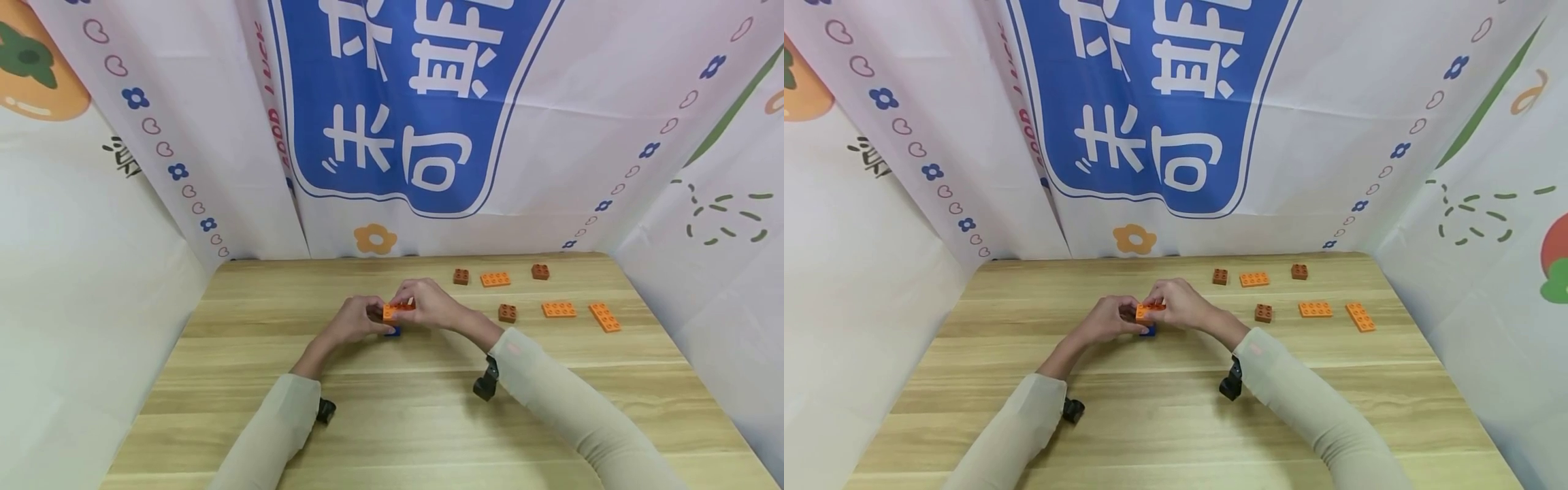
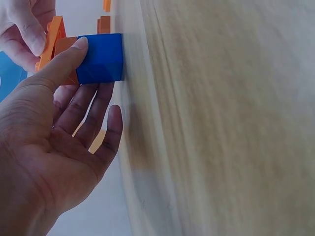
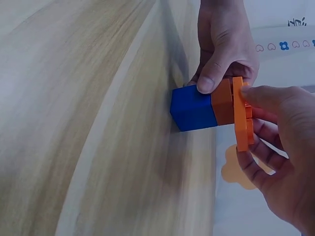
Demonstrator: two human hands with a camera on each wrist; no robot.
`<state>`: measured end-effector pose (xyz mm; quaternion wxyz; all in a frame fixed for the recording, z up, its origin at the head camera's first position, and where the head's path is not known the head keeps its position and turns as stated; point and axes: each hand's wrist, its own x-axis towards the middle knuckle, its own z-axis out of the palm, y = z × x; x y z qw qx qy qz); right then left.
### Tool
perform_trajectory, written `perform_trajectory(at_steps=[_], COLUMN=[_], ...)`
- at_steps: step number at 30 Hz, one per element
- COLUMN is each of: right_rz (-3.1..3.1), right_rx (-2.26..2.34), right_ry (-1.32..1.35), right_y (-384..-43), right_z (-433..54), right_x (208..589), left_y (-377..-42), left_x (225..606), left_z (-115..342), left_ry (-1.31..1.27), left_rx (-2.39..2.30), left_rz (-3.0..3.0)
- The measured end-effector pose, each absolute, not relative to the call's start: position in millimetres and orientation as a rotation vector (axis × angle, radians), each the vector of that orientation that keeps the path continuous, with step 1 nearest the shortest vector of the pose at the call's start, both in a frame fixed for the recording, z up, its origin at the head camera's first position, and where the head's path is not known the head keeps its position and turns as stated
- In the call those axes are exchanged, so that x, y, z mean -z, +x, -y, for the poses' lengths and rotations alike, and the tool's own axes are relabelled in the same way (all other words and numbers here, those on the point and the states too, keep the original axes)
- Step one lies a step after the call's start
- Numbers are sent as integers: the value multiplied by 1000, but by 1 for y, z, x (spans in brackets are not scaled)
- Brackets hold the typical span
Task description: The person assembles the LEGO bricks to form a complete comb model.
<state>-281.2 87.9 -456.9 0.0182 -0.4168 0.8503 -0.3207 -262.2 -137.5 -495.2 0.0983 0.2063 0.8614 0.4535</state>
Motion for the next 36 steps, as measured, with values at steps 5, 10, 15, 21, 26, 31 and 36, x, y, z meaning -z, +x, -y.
perform_trajectory(at_steps=[5,10,15,21,26,31,36], right_rz=[-2650,-2667,-2682,-2687,-2676,-2675,-2671], right_rx=[966,960,959,981,1025,1054,1083], right_ry=[-1280,-1280,-1277,-1263,-1233,-1225,-1219], right_y=[-280,-280,-280,-278,-279,-279,-277], right_z=[-86,-84,-84,-86,-87,-87,-89], right_x=[454,454,457,460,464,465,464], left_y=[-261,-264,-266,-268,-268,-267,-267], left_x=[495,494,495,498,497,497,497], left_z=[137,139,141,141,141,141,141], left_ry=[620,636,659,693,689,684,689], left_rx=[-1349,-1329,-1307,-1298,-1315,-1335,-1349], left_rz=[-2542,-2540,-2535,-2528,-2508,-2492,-2487])
